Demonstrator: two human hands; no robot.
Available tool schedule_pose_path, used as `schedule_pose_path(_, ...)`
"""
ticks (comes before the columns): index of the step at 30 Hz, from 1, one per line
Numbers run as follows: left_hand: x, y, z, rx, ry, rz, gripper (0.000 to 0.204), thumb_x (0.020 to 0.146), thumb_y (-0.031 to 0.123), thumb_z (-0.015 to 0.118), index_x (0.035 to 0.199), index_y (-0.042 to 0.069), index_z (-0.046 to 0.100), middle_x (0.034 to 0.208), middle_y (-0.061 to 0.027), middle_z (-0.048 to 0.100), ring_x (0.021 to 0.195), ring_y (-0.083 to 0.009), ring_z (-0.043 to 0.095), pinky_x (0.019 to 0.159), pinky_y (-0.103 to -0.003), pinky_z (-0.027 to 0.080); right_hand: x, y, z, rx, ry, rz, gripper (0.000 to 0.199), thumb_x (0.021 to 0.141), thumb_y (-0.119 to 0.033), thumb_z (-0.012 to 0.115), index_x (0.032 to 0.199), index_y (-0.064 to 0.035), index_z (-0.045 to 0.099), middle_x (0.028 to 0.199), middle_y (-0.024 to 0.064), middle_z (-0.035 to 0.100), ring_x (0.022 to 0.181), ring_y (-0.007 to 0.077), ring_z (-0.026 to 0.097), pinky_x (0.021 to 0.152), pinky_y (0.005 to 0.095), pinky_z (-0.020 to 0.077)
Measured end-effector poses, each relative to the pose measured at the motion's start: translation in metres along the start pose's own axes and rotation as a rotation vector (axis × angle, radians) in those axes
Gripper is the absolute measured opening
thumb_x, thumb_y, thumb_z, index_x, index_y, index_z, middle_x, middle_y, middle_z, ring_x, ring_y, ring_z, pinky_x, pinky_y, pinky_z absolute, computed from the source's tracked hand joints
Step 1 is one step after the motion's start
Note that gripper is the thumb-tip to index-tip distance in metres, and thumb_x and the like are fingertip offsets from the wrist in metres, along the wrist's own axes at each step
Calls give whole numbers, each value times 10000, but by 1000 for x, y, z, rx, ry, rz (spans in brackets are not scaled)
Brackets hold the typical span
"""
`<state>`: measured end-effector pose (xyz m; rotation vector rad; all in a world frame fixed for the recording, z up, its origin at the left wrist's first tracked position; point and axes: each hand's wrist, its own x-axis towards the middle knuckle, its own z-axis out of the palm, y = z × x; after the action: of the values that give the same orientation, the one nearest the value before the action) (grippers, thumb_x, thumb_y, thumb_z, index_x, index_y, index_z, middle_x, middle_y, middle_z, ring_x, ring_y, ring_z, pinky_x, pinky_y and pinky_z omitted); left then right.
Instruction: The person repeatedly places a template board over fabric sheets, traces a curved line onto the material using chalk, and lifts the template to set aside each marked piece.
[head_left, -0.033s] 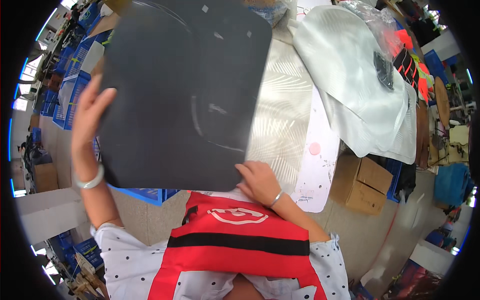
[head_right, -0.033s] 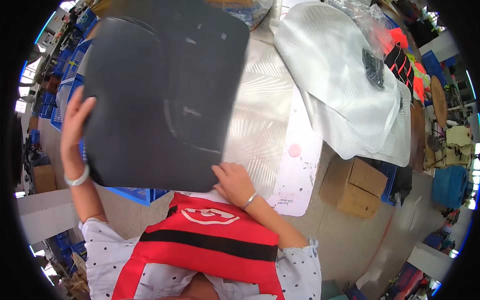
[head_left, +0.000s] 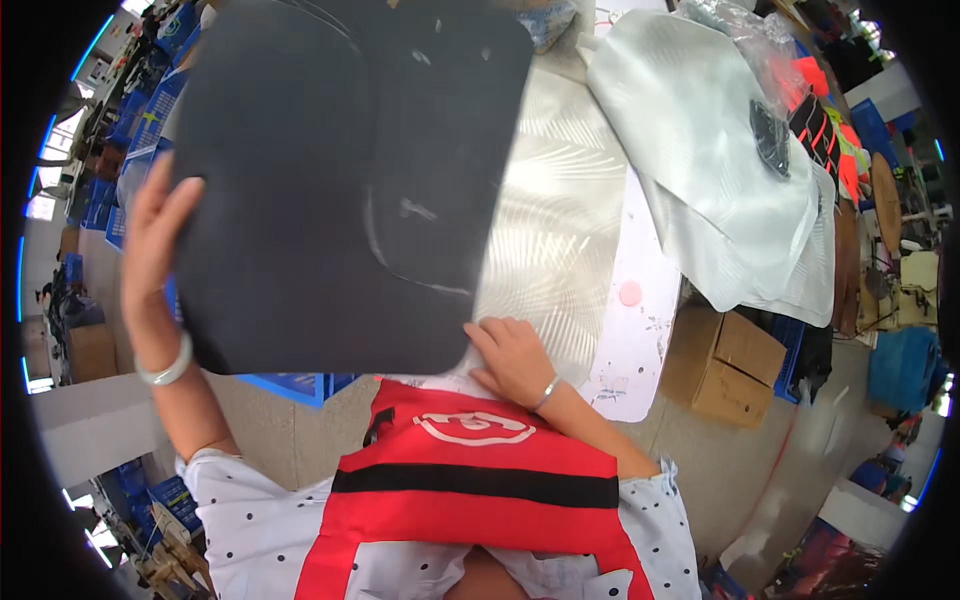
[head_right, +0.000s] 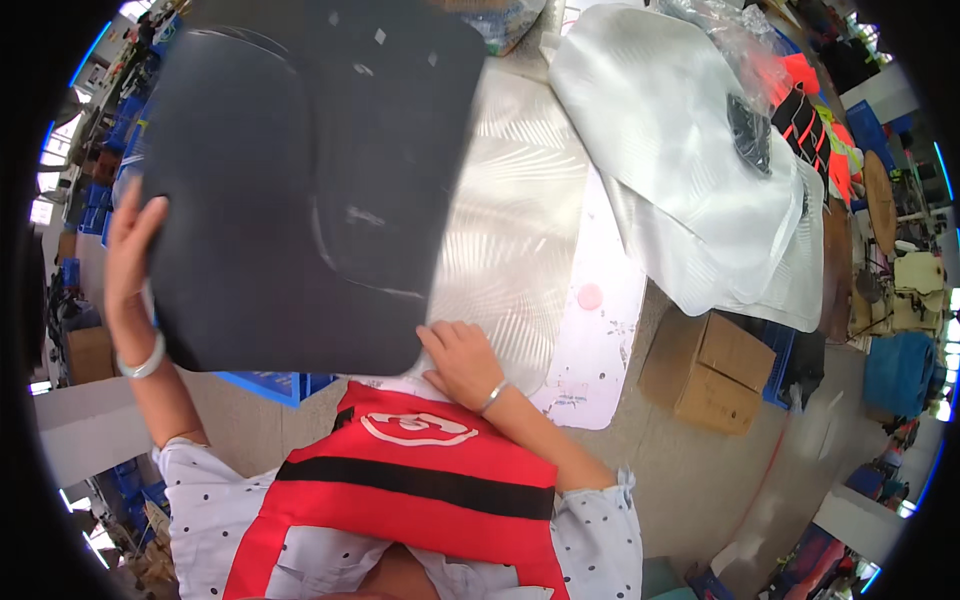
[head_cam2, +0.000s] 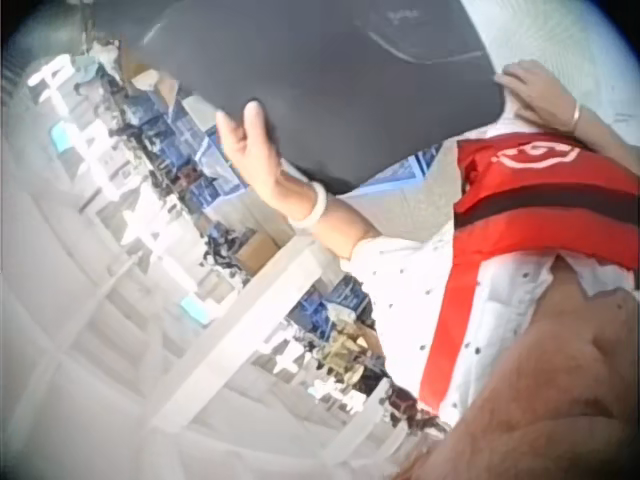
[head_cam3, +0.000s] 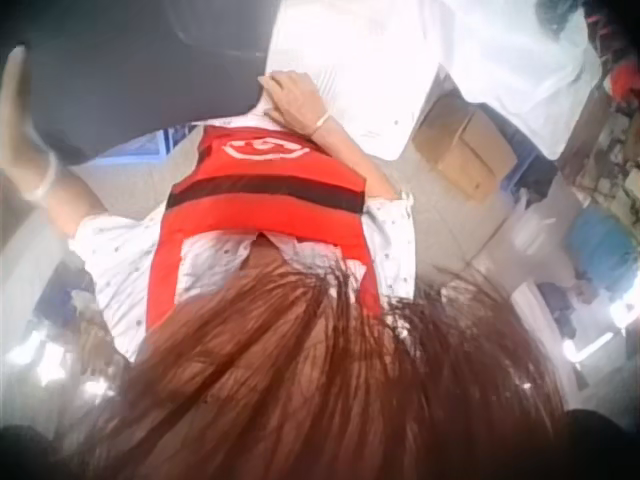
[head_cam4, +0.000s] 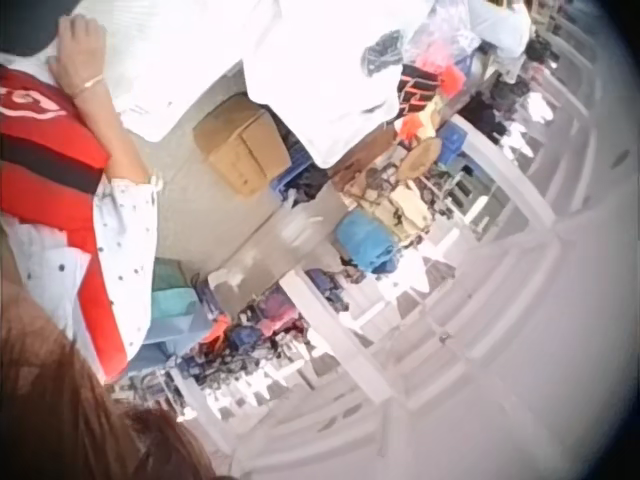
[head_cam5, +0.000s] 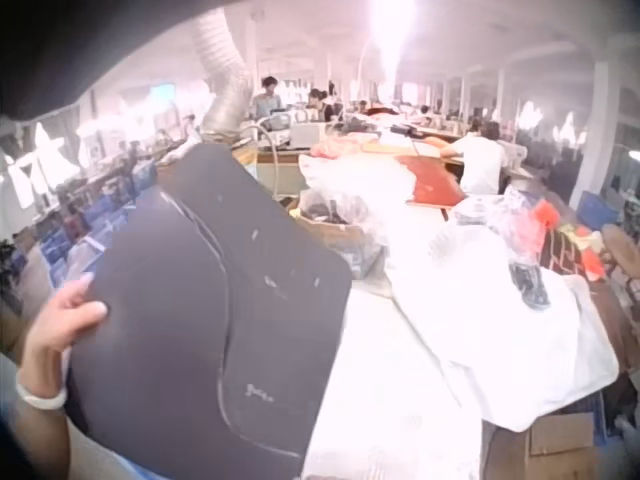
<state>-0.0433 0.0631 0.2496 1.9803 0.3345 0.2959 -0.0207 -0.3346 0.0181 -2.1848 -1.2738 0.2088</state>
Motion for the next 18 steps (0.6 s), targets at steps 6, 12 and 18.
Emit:
schedule_pose_path(6, -62, 46, -76, 333, 549, 81, 474, 904, 177, 666, 1333, 14, 546, 1187, -100, 657, 1077, -148, 625, 962, -252, 467, 17, -5, 14, -24, -102, -57, 578, 598, -206, 782, 1094, -38, 535, 1033, 131, 526, 928, 295, 531, 809, 397, 439)
schedule_pose_path(12, -75, 69, -108, 463, 547, 100, 443, 896, 143, 660, 1303, -7, 567, 1166, -102, 661, 1049, -162, 612, 952, -261, 452, 34, 3, 30, -19, -62, -108, 152, 694, -109, 611, 798, -52, 516, 869, 125, 526, 802, 292, 550, 719, 393, 452)
schedule_pose_path(18, -67, 89, -83, 558, 502, 115, 414, 887, 108, 655, 1272, -27, 587, 1145, -103, 665, 1022, -175, 599, 942, -270, 438, 40, 10, 35, -2, -57, -76, 68, 743, -100, 555, 774, -49, 520, 816, 146, 543, 724, 328, 578, 655, 431, 474)
